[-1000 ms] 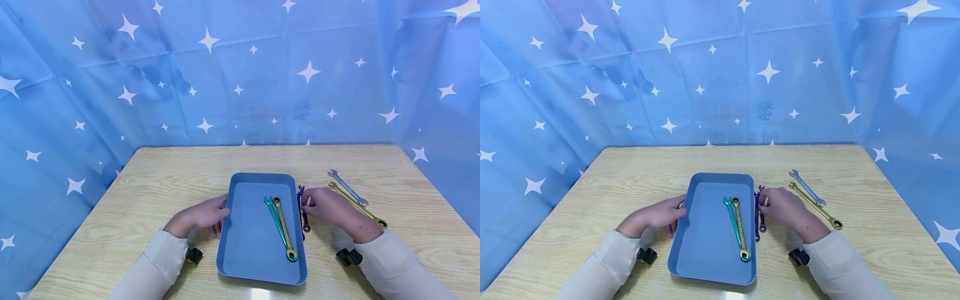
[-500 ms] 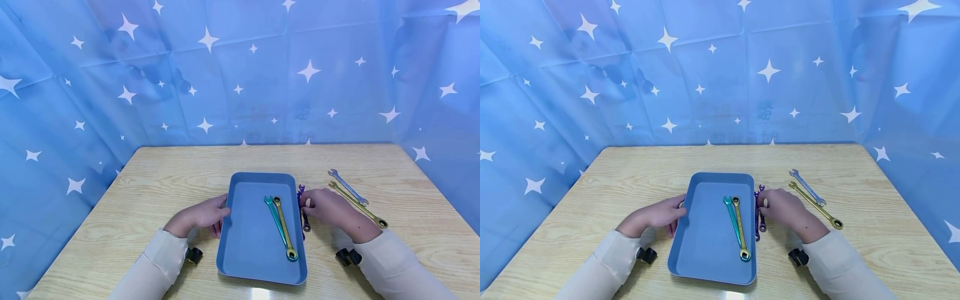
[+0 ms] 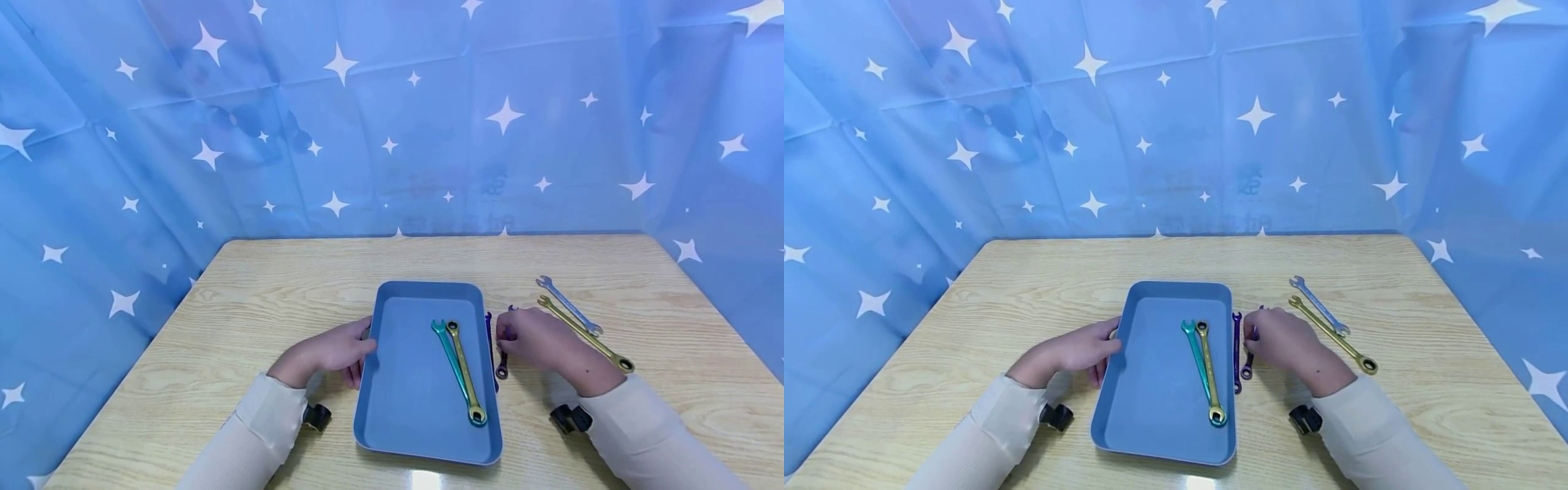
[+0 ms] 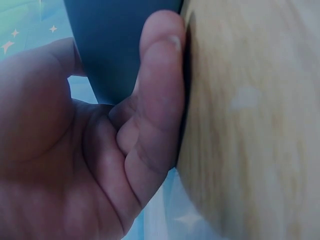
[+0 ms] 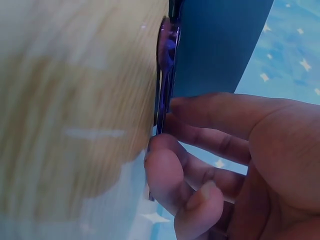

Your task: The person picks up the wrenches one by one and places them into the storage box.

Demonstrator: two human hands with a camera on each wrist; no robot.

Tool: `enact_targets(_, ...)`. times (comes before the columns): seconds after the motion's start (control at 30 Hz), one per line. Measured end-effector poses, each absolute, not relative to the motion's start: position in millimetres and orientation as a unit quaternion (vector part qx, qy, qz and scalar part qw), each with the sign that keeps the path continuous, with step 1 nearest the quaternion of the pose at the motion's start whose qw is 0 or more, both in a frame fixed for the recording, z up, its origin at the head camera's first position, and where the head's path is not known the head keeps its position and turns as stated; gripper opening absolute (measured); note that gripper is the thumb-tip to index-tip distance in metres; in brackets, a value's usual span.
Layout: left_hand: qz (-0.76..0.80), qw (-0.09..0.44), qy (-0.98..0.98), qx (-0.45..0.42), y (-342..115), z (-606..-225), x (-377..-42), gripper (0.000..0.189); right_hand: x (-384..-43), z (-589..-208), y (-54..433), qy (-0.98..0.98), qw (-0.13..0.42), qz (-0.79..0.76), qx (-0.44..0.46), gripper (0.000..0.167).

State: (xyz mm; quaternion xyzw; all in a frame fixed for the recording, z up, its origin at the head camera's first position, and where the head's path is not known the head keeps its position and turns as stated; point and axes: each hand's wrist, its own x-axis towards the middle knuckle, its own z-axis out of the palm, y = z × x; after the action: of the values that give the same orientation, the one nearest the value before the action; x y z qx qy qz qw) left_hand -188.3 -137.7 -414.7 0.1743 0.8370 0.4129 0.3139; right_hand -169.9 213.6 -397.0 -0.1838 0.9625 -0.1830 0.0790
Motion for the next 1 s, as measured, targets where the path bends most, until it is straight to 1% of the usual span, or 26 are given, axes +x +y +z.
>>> enact_targets(0.13,0.412,0.314,0.837,0.176,-138.2,-415.4,-188.7,0.06,-168.8,-397.4,214.7,0.96,0.089,-0.194,-0.18,0.015)
enact_targets(0.33,0.412,0.315,0.837,0.172,-138.0,-416.0,-188.7,0.06,-168.3,-397.5,215.1,0.962,0.092,-0.188,-0.174,0.012)
enact_targets(0.57,0.411,0.315,0.838,0.172,-137.8,-415.1,-188.8,0.061,-167.7,-395.0,217.8,0.964,0.101,-0.184,-0.16,0.016)
enact_targets(0.63,0.41,0.315,0.839,0.172,-137.6,-415.0,-188.8,0.061,-167.3,-394.4,218.9,0.966,0.114,-0.183,-0.143,0.018)
enact_targets(0.8,0.41,0.315,0.839,0.17,-137.5,-414.8,-188.9,0.061,-166.0,-394.7,220.9,0.965,0.163,-0.183,-0.095,0.031)
enact_targets(1.0,0.409,0.315,0.84,0.169,-137.3,-414.6,-188.6,0.061,-165.7,-395.4,221.7,0.961,0.191,-0.181,-0.089,0.034)
